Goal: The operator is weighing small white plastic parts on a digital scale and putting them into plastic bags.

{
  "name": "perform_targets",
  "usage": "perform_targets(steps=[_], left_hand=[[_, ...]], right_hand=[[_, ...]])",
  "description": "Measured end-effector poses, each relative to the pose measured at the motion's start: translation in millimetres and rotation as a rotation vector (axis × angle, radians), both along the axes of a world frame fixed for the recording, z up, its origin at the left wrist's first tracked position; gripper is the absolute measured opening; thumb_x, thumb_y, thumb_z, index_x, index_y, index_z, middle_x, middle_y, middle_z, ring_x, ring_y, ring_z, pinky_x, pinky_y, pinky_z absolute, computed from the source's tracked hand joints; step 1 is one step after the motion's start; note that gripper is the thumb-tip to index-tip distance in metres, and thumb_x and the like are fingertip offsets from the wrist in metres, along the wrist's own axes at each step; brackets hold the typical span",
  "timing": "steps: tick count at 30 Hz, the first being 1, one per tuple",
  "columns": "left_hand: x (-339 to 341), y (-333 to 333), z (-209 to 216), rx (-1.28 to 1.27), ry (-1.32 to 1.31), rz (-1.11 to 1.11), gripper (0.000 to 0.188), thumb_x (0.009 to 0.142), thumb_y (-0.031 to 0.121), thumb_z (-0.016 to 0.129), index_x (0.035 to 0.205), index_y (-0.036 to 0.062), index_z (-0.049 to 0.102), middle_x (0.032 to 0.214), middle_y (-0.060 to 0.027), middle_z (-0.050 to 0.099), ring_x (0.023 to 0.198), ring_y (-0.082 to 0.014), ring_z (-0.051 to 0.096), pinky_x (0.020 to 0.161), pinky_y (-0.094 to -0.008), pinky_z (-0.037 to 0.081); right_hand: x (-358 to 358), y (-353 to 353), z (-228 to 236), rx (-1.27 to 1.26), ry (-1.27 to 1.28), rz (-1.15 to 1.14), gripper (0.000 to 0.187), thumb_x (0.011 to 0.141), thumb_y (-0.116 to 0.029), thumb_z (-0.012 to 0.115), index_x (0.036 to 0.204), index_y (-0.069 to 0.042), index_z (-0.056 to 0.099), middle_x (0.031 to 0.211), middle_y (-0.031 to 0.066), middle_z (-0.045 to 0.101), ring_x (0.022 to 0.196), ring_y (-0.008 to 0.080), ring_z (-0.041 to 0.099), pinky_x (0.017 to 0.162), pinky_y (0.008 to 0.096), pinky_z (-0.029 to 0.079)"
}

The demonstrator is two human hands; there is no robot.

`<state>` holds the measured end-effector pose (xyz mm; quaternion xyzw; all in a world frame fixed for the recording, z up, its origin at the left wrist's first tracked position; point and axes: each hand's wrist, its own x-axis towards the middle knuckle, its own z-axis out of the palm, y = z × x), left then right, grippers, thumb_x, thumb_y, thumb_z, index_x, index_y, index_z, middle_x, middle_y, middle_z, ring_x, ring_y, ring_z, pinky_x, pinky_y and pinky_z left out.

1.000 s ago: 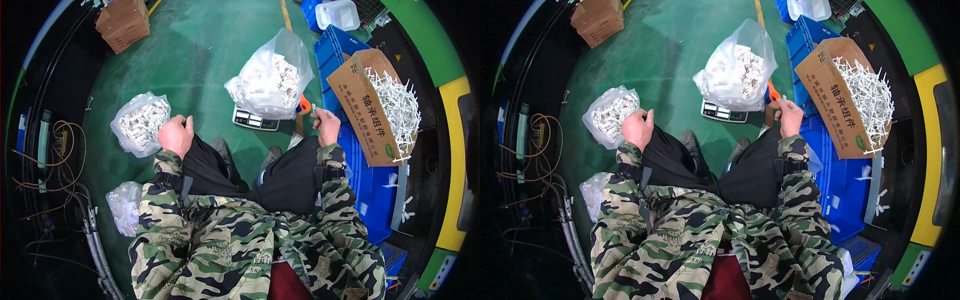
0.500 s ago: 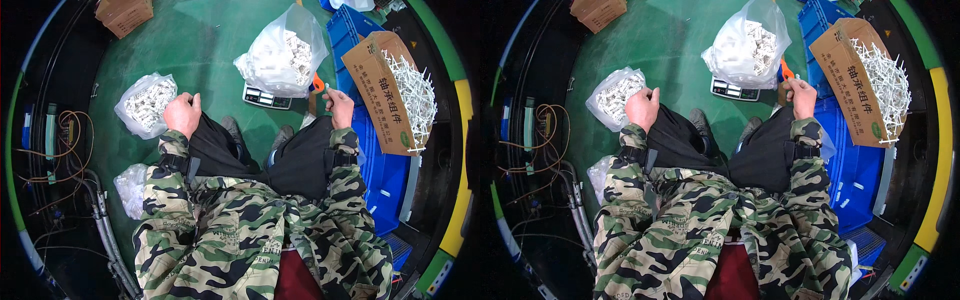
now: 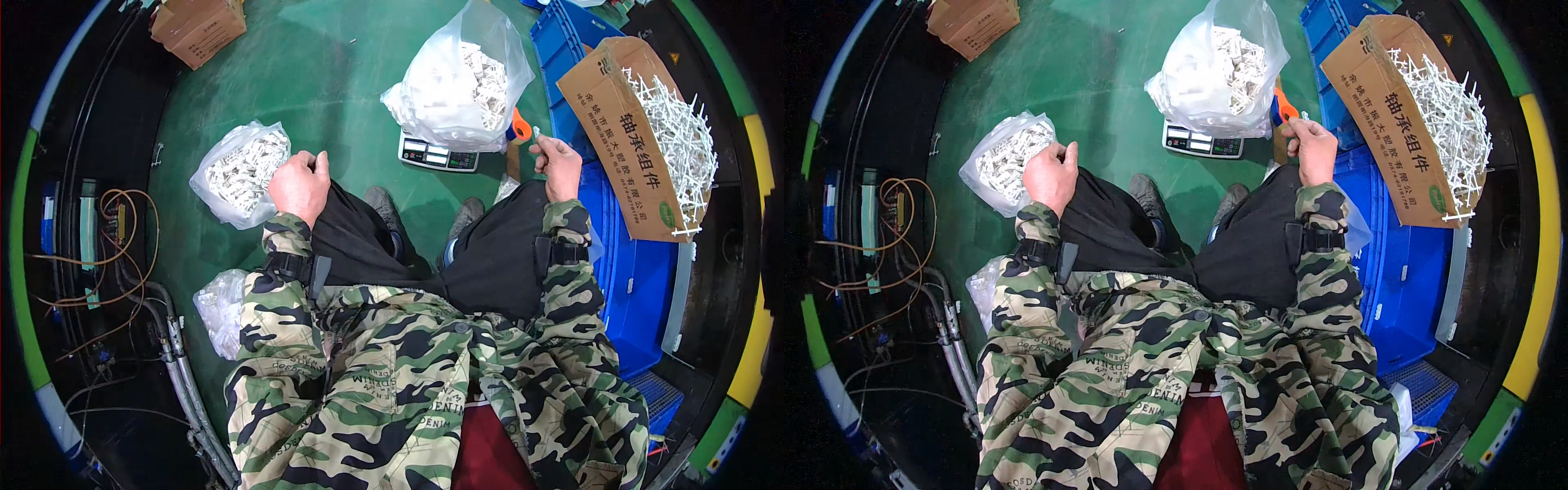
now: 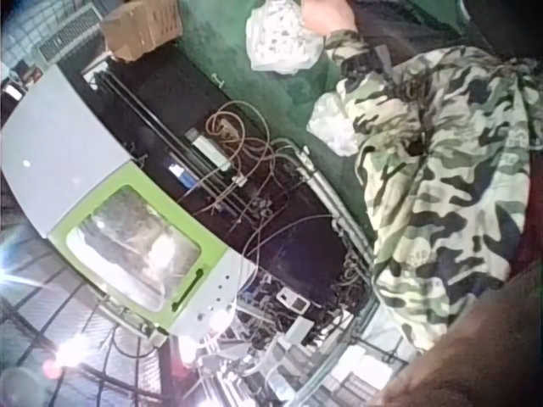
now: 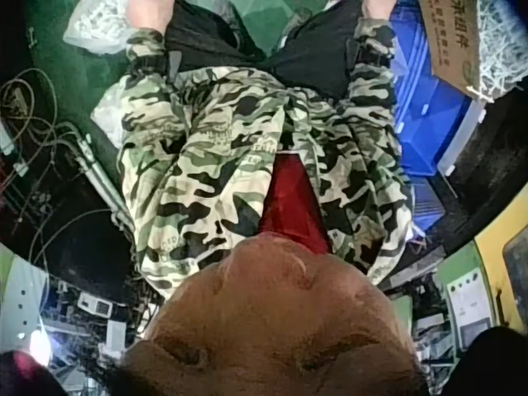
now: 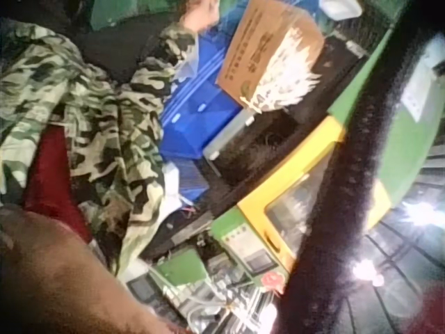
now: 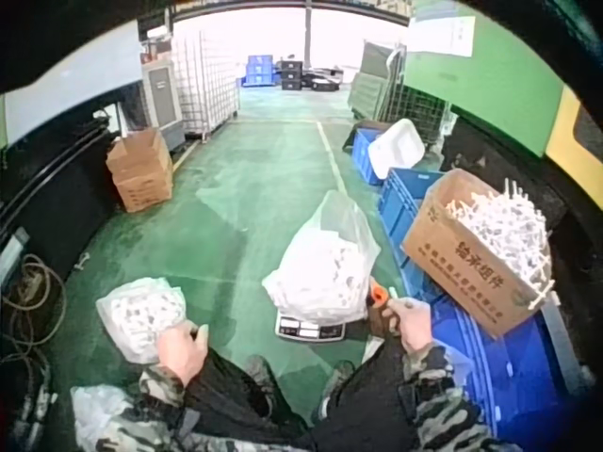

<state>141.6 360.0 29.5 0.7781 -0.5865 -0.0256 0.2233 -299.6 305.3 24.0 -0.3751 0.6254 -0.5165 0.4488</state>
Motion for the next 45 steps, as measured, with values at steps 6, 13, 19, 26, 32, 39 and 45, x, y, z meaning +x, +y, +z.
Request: perform_targets(steps=[6, 13, 19, 26, 32, 39, 45], left_hand=[[-0.4, 0.1, 0.9, 0.025, 0.009, 0.0, 0.034, 0.089, 0.04, 0.068, 0.077, 0.0086, 0.07, 0.074, -0.0139, 0.069, 0.073, -0.0367, 0.068, 0.066, -0.0467, 0.053], [-0.7, 0.7, 1.5, 0.026, 0.012, 0.005, 0.033, 0.088, 0.04, 0.068, 0.077, 0.0084, 0.071, 0.073, -0.0141, 0.069, 0.072, -0.0366, 0.068, 0.066, -0.0465, 0.052], [-1.4, 1.7, 0.6, -0.025, 0.017, -0.003, 0.034, 0.087, 0.04, 0.07, 0.079, 0.0075, 0.073, 0.068, -0.0151, 0.068, 0.067, -0.0362, 0.067, 0.064, -0.0448, 0.052], [0.1, 1.6, -2.5, -0.009, 0.023, 0.005, 0.034, 0.087, 0.04, 0.07, 0.078, 0.008, 0.072, 0.071, -0.0151, 0.068, 0.069, -0.0368, 0.067, 0.065, -0.0459, 0.052], [-3.5, 2.6, 4.8, 0.046, 0.06, -0.001, 0.035, 0.088, 0.042, 0.068, 0.079, 0.0084, 0.072, 0.076, -0.016, 0.07, 0.076, -0.0387, 0.068, 0.069, -0.048, 0.053], [-33.0, -53.0, 24.8, 0.116, 0.395, -0.164, 0.05, 0.089, 0.049, 0.066, 0.095, -0.0003, 0.074, 0.087, -0.0196, 0.073, 0.084, -0.0348, 0.071, 0.078, -0.0407, 0.054], [-136.7, -105.9, 11.8, 0.523, 0.656, -0.328, 0.069, 0.085, 0.067, 0.062, 0.08, -0.0011, 0.072, 0.06, -0.0132, 0.065, 0.063, -0.0277, 0.069, 0.067, -0.0419, 0.055]], right_hand=[[0.5, 0.5, 1.6, -0.005, 0.012, -0.004, 0.018, 0.092, -0.017, 0.07, 0.092, 0.001, 0.07, 0.078, 0.0057, 0.07, 0.053, 0.007, 0.054, 0.05, 0.0238, 0.042], [0.8, 0.9, 2.4, -0.006, 0.002, -0.008, 0.018, 0.092, -0.016, 0.07, 0.092, 0.001, 0.07, 0.078, 0.0058, 0.07, 0.052, 0.0071, 0.054, 0.049, 0.0237, 0.042], [1.6, 1.1, 3.5, -0.006, -0.001, -0.01, 0.018, 0.091, -0.016, 0.07, 0.094, 0.002, 0.069, 0.079, 0.0064, 0.071, 0.052, 0.0073, 0.053, 0.049, 0.0239, 0.041], [1.0, 1.0, 2.2, 0.011, 0.0, -0.025, 0.018, 0.092, -0.016, 0.07, 0.094, 0.002, 0.069, 0.076, 0.0061, 0.069, 0.052, 0.0076, 0.053, 0.049, 0.024, 0.041], [1.8, -2.0, -0.7, 0.023, 0.014, -0.024, 0.017, 0.091, -0.017, 0.07, 0.09, 0.001, 0.069, 0.075, 0.0056, 0.068, 0.051, 0.0081, 0.054, 0.046, 0.0246, 0.041], [-11.2, -63.3, 11.3, 0.125, 0.247, 0.081, 0.047, 0.09, -0.038, 0.074, 0.105, 0.006, 0.067, 0.088, 0.0082, 0.068, 0.06, 0.0093, 0.059, 0.048, 0.023, 0.045], [-13.1, -154.3, 10.8, 0.127, 1.108, 0.001, 0.099, 0.077, -0.065, 0.073, 0.133, 0.014, 0.052, 0.126, 0.0302, 0.063, 0.09, 0.037, 0.072, 0.087, 0.0411, 0.054]])
